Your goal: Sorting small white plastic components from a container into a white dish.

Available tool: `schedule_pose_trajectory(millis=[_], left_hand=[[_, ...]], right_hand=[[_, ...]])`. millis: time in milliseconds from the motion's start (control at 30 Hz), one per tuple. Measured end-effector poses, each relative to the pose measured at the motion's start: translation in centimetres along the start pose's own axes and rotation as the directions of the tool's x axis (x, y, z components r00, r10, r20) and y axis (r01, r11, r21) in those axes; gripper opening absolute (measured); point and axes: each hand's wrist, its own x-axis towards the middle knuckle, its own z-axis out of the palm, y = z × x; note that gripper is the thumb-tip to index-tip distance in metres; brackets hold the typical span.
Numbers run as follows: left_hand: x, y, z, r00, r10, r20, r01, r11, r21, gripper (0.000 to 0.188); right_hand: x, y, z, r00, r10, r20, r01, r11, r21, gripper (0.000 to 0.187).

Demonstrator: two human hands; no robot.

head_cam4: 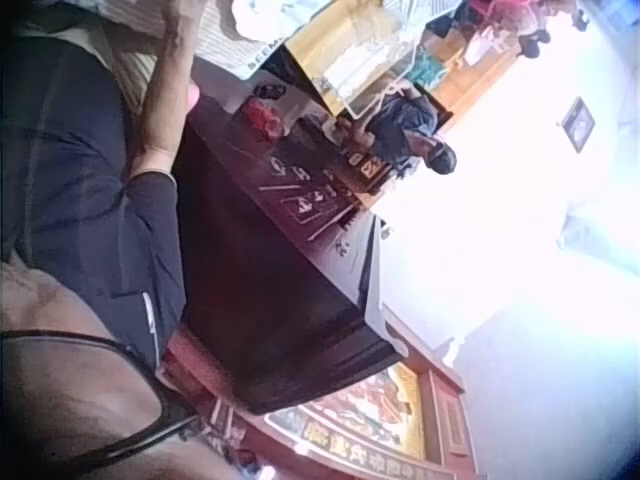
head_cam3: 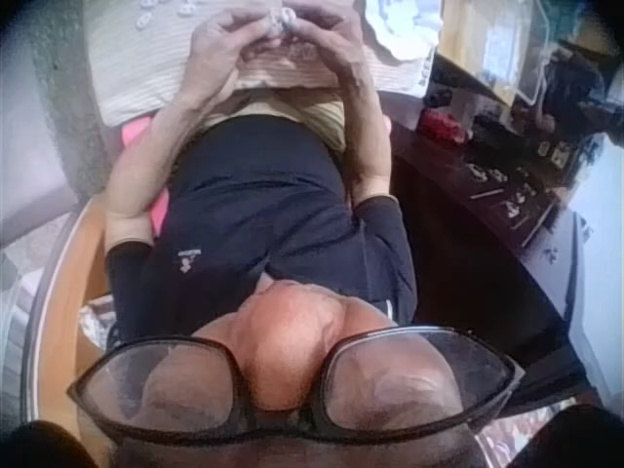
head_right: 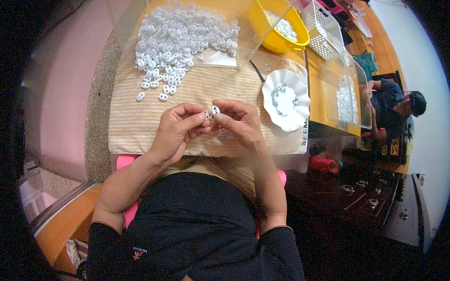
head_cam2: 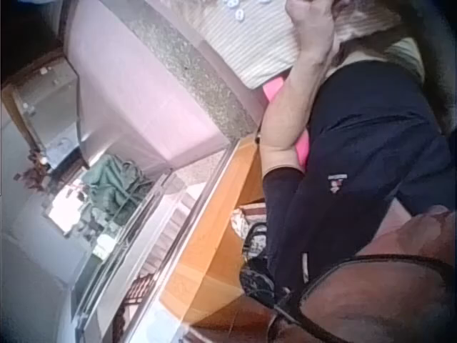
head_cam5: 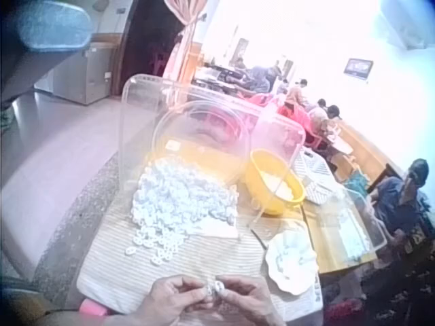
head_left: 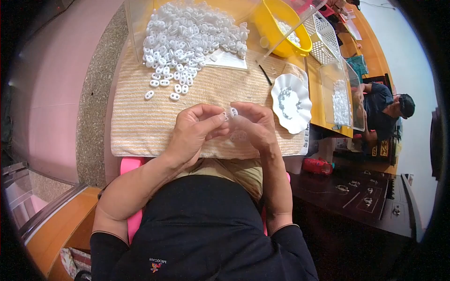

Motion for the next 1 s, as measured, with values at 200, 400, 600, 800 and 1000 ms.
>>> schedule_pose_trajectory(millis=[200,400,600,800,1000], left_hand=[[-0.07,0.12,0.32,1.000,-0.014,-0.016,0.014,1.000,0.012,0.014],[-0.07,0.18,0.33,1.000,-0.018,-0.009,0.019,1.000,0.026,0.014],[0.10,-0.07,0.07,1.000,-0.018,0.001,0.018,0.999,0.048,0.015],[0.06,-0.11,0.10,1.000,-0.024,0.002,0.024,0.998,0.054,0.016],[0.04,-0.04,0.06,0.999,-0.031,0.010,0.031,0.998,0.063,0.017]], right_hand=[[-0.09,-0.13,-0.14,1.000,0.003,0.008,-0.003,1.000,-0.029,0.031],[-0.08,-0.24,-0.08,1.000,0.001,0.028,0.001,0.999,-0.051,0.031],[-0.12,-0.43,-0.07,1.000,0.000,0.028,0.001,0.998,-0.061,0.032],[-0.21,-0.54,-0.17,0.997,0.035,0.063,-0.031,0.997,-0.068,0.032],[-0.20,-0.27,-0.19,0.998,0.043,0.046,-0.038,0.994,-0.105,0.032]])
